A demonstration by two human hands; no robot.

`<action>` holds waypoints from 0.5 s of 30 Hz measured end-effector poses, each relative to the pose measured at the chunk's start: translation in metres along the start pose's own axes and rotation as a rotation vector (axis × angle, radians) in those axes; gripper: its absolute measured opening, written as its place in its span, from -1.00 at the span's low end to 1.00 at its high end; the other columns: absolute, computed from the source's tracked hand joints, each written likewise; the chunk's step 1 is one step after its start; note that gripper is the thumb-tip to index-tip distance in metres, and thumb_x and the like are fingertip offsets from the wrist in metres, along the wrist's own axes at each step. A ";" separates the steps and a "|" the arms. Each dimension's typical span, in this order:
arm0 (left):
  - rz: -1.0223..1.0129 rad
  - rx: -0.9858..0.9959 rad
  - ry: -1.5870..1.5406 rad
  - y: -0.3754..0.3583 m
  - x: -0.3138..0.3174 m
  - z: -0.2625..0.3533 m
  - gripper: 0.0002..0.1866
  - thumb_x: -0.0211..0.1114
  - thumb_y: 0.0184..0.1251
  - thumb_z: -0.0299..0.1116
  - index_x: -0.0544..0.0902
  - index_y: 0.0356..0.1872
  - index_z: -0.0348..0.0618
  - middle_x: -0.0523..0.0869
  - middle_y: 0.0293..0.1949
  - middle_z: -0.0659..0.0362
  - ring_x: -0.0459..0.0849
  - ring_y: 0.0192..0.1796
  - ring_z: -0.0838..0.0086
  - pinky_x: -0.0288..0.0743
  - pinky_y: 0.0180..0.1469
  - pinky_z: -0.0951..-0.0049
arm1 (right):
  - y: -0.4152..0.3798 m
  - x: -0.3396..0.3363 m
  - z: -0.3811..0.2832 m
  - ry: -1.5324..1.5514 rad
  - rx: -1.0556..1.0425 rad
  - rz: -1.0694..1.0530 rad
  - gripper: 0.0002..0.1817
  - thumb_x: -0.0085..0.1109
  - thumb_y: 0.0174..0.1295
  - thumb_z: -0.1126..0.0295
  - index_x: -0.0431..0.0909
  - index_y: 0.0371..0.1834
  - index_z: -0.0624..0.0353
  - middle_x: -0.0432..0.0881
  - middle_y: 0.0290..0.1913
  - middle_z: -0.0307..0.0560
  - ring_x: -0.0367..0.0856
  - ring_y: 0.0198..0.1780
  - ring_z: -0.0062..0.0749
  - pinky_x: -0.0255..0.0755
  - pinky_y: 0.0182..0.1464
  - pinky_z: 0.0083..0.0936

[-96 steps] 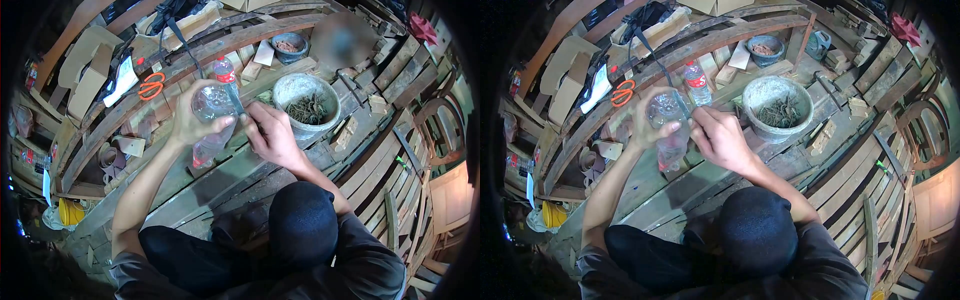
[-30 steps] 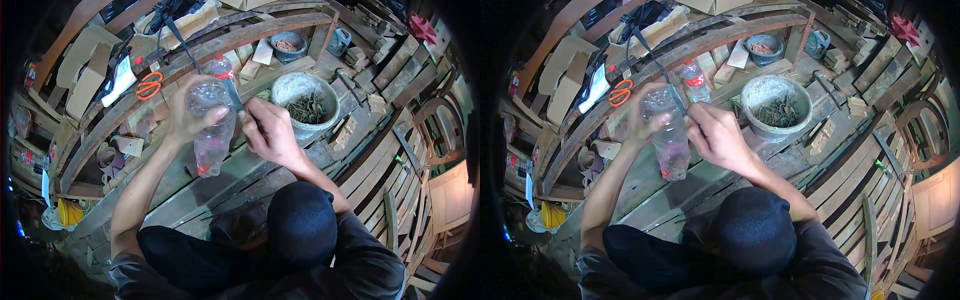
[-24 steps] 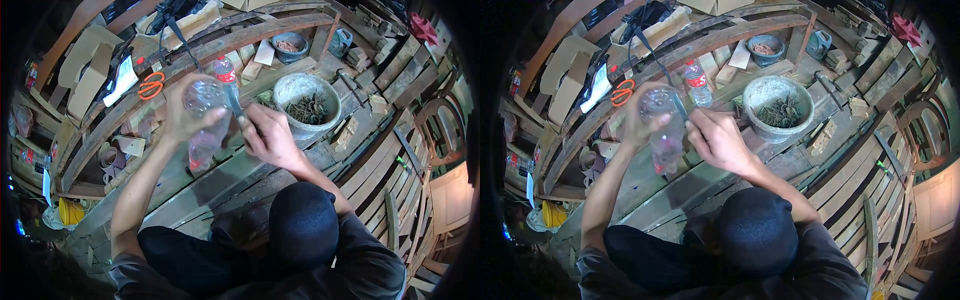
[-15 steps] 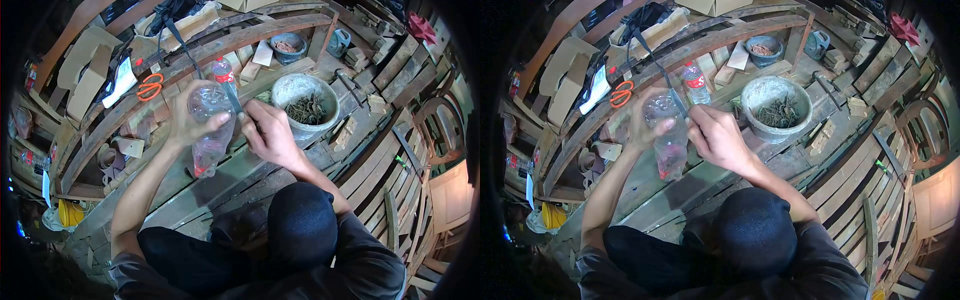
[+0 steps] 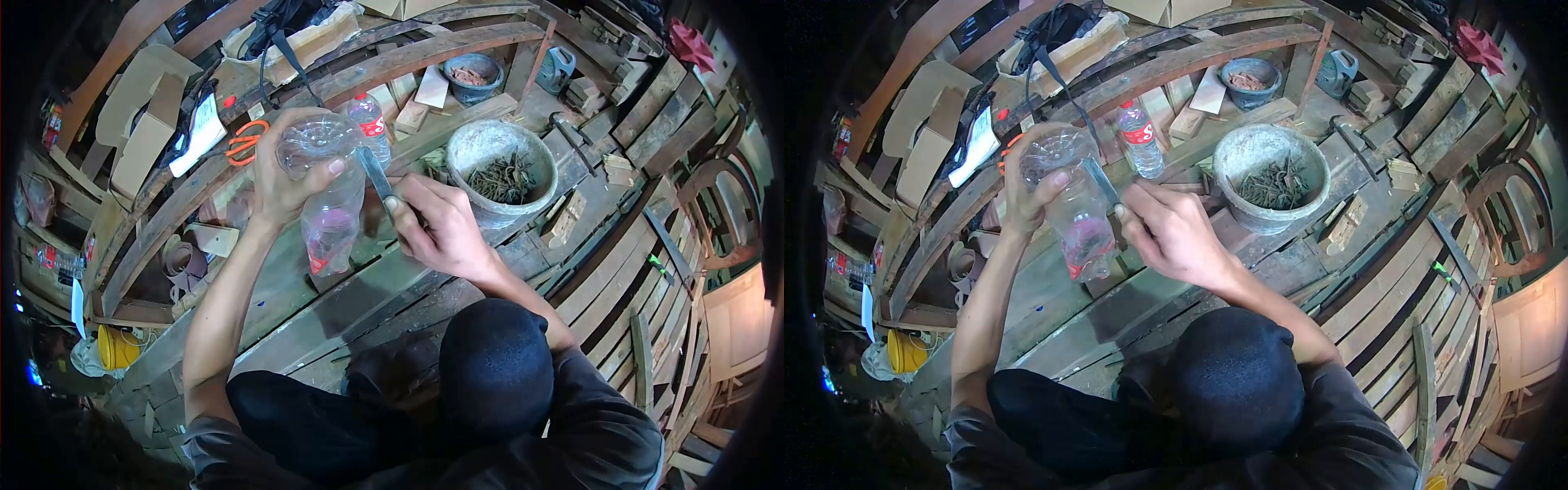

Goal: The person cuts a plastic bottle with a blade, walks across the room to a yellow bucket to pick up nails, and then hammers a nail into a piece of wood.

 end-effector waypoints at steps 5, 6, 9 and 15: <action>0.007 0.043 -0.035 -0.002 0.000 -0.003 -0.23 0.53 -0.15 -0.04 0.54 0.09 -0.35 0.67 -0.04 0.09 0.66 0.02 0.41 0.48 0.13 0.39 | 0.002 -0.010 -0.010 -0.018 0.013 0.048 -0.91 0.18 0.17 0.58 0.47 -0.43 0.29 0.41 -0.54 0.02 0.46 -0.56 -0.07 0.33 -0.48 -0.27; 0.011 0.048 -0.057 -0.003 0.000 -0.004 -0.21 0.53 -0.16 -0.02 0.53 0.10 -0.35 0.67 -0.04 0.08 0.66 0.02 0.41 0.47 0.13 0.38 | 0.002 -0.013 -0.012 -0.010 0.012 0.062 -0.91 0.18 0.17 0.58 0.47 -0.45 0.29 0.41 -0.55 0.01 0.46 -0.57 -0.10 0.33 -0.48 -0.29; 0.022 0.036 -0.111 -0.005 0.003 -0.003 -0.16 0.50 -0.20 0.02 0.52 0.11 -0.36 0.66 -0.03 0.08 0.66 0.02 0.39 0.47 0.14 0.37 | 0.002 -0.016 -0.013 -0.006 -0.015 0.079 -0.87 0.17 0.21 0.60 0.47 -0.49 0.32 0.41 -0.55 -0.06 0.40 -0.59 -0.30 0.27 -0.54 -0.39; 0.009 0.043 -0.109 -0.006 0.006 -0.002 -0.15 0.49 -0.23 0.01 0.52 0.12 -0.36 0.65 -0.02 0.06 0.65 0.04 0.37 0.47 0.16 0.34 | -0.001 -0.013 -0.013 0.020 -0.004 0.003 -0.85 0.18 0.21 0.62 0.46 -0.51 0.32 0.42 -0.55 -0.07 0.44 -0.58 -0.35 0.34 -0.54 -0.43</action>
Point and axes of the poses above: each hand's wrist, its own y-axis towards the middle knuckle, its own x-axis out of the palm, z = x × y, the point moved 5 cm from there along y, towards the middle knuckle
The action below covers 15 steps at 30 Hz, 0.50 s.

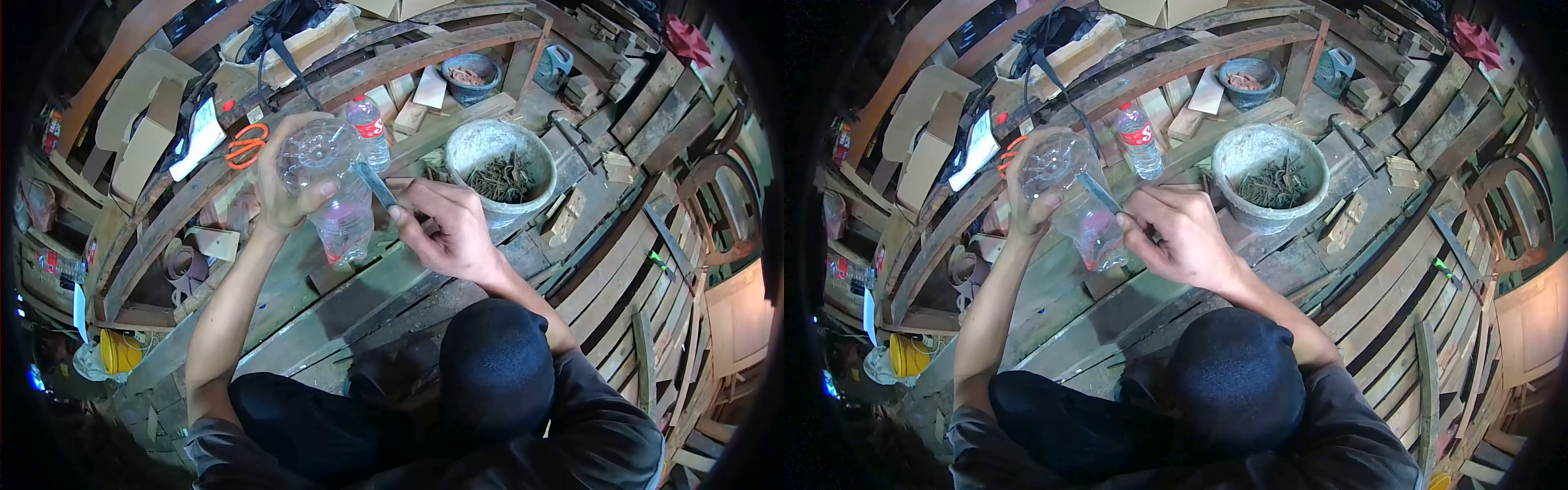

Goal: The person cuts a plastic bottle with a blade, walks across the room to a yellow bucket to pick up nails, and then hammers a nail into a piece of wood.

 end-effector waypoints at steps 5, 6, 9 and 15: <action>-0.009 0.025 0.056 0.001 0.001 0.001 -0.17 0.49 -0.22 -0.01 0.52 0.11 -0.36 0.65 -0.01 0.06 0.65 0.05 0.36 0.46 0.17 0.33 | 0.000 0.000 0.001 -0.089 -0.099 -0.005 -0.90 0.23 0.07 0.54 0.48 -0.46 0.23 0.43 -0.53 -0.04 0.48 -0.52 -0.10 0.37 -0.42 -0.26; -0.015 0.029 0.063 0.001 0.000 0.001 -0.17 0.49 -0.22 -0.02 0.52 0.11 -0.36 0.64 0.00 0.06 0.65 0.05 0.36 0.46 0.17 0.32 | -0.001 -0.001 0.001 -0.102 -0.112 -0.005 -0.90 0.23 0.06 0.54 0.48 -0.45 0.23 0.43 -0.53 -0.05 0.48 -0.51 -0.10 0.37 -0.42 -0.26; -0.009 0.027 0.046 0.001 -0.001 -0.006 -0.19 0.51 -0.20 -0.04 0.52 0.11 -0.36 0.65 -0.02 0.06 0.65 0.04 0.36 0.46 0.17 0.34 | 0.002 -0.002 -0.002 -0.088 -0.149 0.009 -0.87 0.19 0.14 0.59 0.45 -0.51 0.26 0.38 -0.57 -0.08 0.41 -0.58 -0.18 0.30 -0.49 -0.30; -0.003 -0.002 -0.024 0.001 0.006 -0.008 -0.22 0.52 -0.17 -0.05 0.52 0.09 -0.37 0.67 -0.06 0.06 0.65 0.03 0.38 0.47 0.14 0.36 | 0.000 -0.002 0.000 -0.083 -0.130 0.016 -0.82 0.17 0.18 0.61 0.42 -0.56 0.28 0.34 -0.61 -0.09 0.35 -0.62 -0.22 0.25 -0.54 -0.32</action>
Point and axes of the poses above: each hand's wrist, its own y-axis towards the middle knuckle, its own x-axis out of the palm, z = x × y, the point moved 5 cm from there along y, towards the middle knuckle
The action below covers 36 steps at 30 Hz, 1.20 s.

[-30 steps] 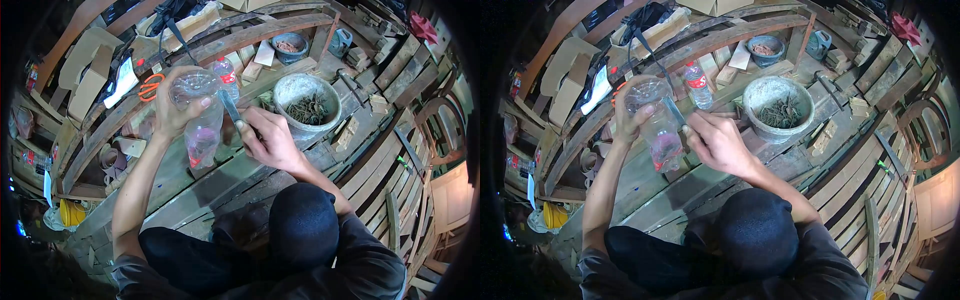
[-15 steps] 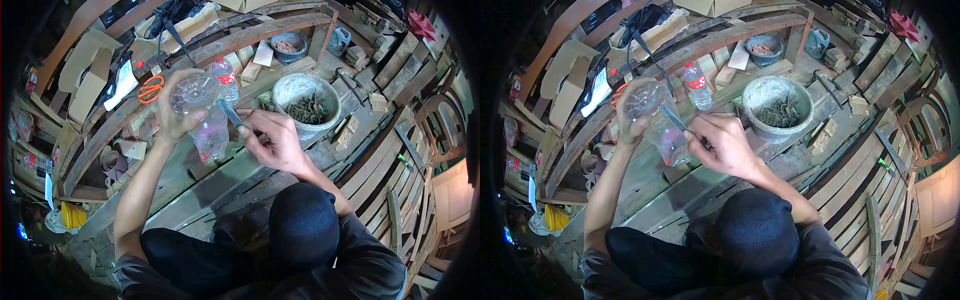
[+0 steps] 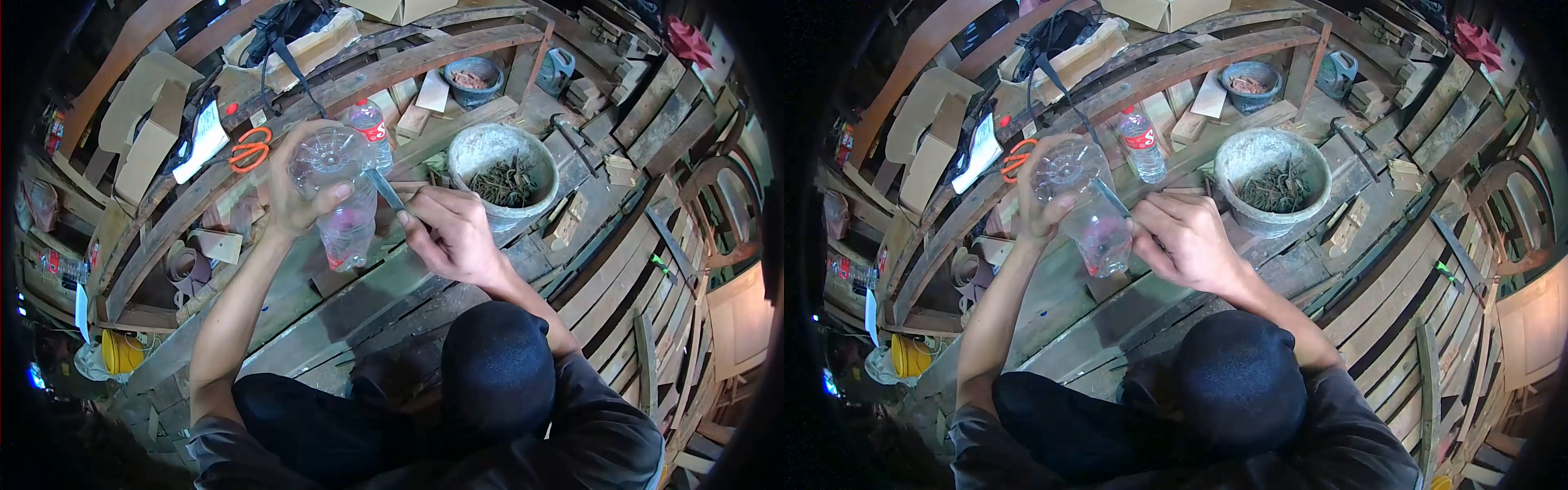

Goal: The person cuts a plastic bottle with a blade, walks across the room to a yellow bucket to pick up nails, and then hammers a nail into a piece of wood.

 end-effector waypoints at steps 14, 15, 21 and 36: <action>0.164 -0.183 0.001 -0.001 -0.037 -0.029 -0.31 0.48 0.00 -0.07 0.54 0.10 -0.36 0.70 -0.06 0.05 0.68 0.00 0.38 0.50 0.13 0.34 | -0.003 0.003 0.008 0.029 0.096 -0.042 -0.85 0.16 0.17 0.61 0.45 -0.53 0.31 0.37 -0.61 -0.05 0.37 -0.62 -0.19 0.25 -0.55 -0.33; 0.187 -0.214 -0.041 0.002 -0.044 -0.030 -0.30 0.47 0.00 -0.06 0.54 0.11 -0.36 0.70 -0.05 0.04 0.68 0.00 0.37 0.49 0.14 0.34 | -0.002 0.003 0.009 0.030 0.106 -0.026 -0.85 0.16 0.17 0.62 0.45 -0.53 0.31 0.37 -0.61 -0.05 0.37 -0.63 -0.20 0.25 -0.55 -0.34; 0.000 -0.120 -0.145 -0.008 -0.012 -0.027 -0.19 0.45 -0.09 0.04 0.52 0.13 -0.38 0.67 0.00 0.02 0.65 0.07 0.34 0.48 0.17 0.33 | 0.002 0.007 0.007 0.024 0.113 -0.043 -0.88 0.18 0.13 0.59 0.43 -0.48 0.29 0.46 -0.55 0.00 0.49 -0.57 -0.10 0.37 -0.48 -0.29; -0.059 -0.076 -0.103 -0.006 0.012 -0.012 -0.16 0.48 -0.18 0.03 0.52 0.11 -0.40 0.67 -0.03 0.03 0.65 0.05 0.35 0.47 0.17 0.33 | -0.002 0.003 0.004 0.037 0.138 -0.084 -0.90 0.19 0.19 0.54 0.48 -0.43 0.29 0.48 -0.53 0.03 0.51 -0.55 -0.02 0.38 -0.47 -0.23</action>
Point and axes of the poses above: each hand's wrist, its own y-axis towards the middle knuckle, its own x-axis out of the palm, z = x × y, the point moved 5 cm from there along y, towards the middle knuckle
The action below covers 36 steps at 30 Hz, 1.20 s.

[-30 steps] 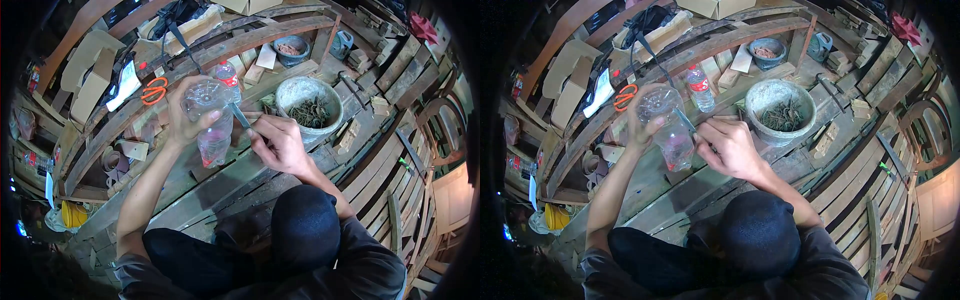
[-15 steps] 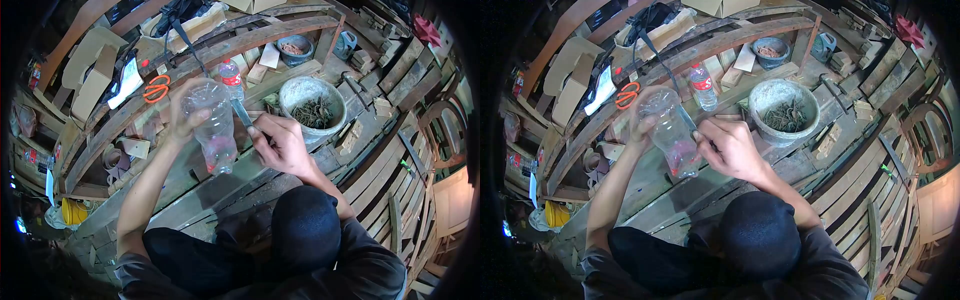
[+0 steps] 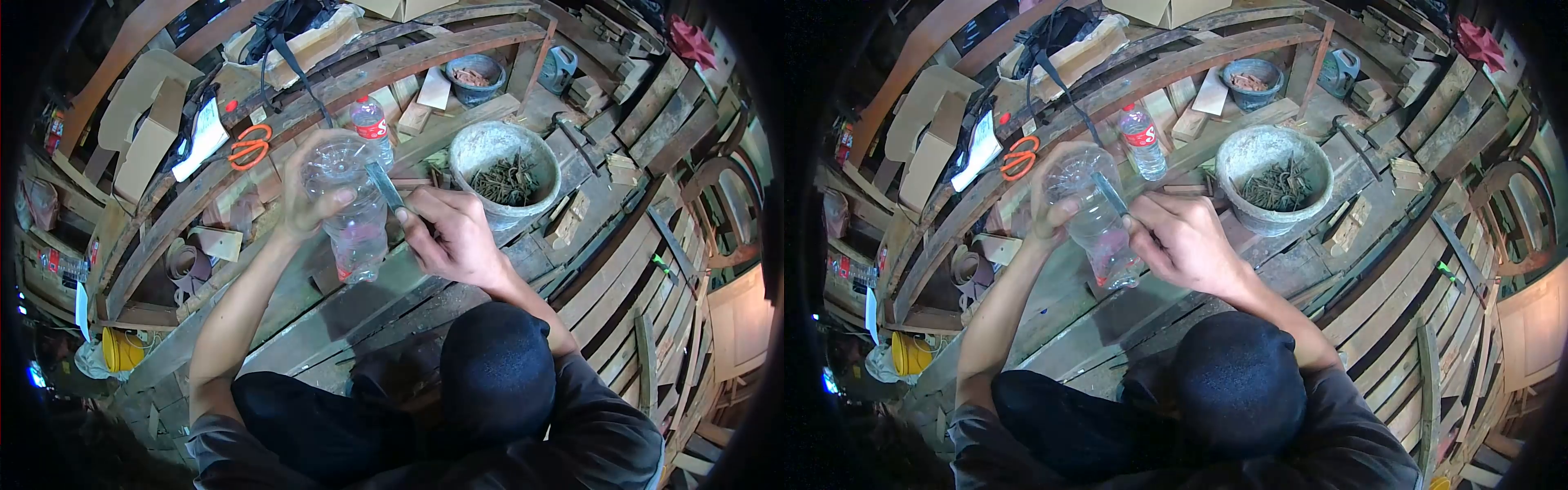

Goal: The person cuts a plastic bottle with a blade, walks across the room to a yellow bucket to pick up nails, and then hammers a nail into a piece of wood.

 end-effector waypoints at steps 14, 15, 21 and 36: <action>-0.069 0.204 0.298 0.011 -0.002 0.028 -0.17 0.55 -0.26 -0.04 0.53 0.08 -0.38 0.67 -0.06 0.04 0.67 0.00 0.36 0.48 0.13 0.37 | -0.003 -0.005 -0.005 0.011 -0.044 0.017 -0.80 0.09 0.29 0.58 0.37 -0.51 0.30 0.35 -0.57 -0.02 0.36 -0.61 -0.13 0.26 -0.52 -0.29; -0.087 0.222 0.338 0.011 -0.001 0.029 -0.17 0.55 -0.27 -0.04 0.53 0.08 -0.38 0.68 -0.07 0.05 0.67 -0.01 0.37 0.48 0.13 0.37 | -0.002 -0.004 -0.004 0.008 -0.043 0.018 -0.80 0.09 0.29 0.58 0.37 -0.51 0.31 0.35 -0.57 -0.02 0.37 -0.60 -0.12 0.27 -0.52 -0.29; -0.109 0.203 0.429 0.010 -0.007 0.026 -0.17 0.56 -0.27 -0.04 0.53 0.07 -0.37 0.68 -0.07 0.06 0.68 -0.02 0.39 0.49 0.12 0.38 | -0.003 0.000 -0.002 0.019 -0.044 -0.015 -0.80 0.08 0.30 0.57 0.35 -0.49 0.31 0.35 -0.56 0.01 0.37 -0.59 -0.06 0.29 -0.50 -0.25; -0.047 0.091 0.218 0.012 -0.018 0.020 -0.20 0.52 -0.19 -0.08 0.52 0.11 -0.36 0.65 -0.02 0.05 0.63 0.05 0.37 0.44 0.17 0.36 | 0.000 -0.002 -0.004 0.015 -0.015 0.033 -0.90 0.18 0.16 0.58 0.44 -0.44 0.29 0.46 -0.52 0.04 0.50 -0.52 -0.02 0.38 -0.44 -0.23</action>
Point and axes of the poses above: each hand's wrist, its own y-axis towards the middle knuckle, its own x-axis out of the palm, z = x × y, the point moved 5 cm from there along y, towards the middle knuckle
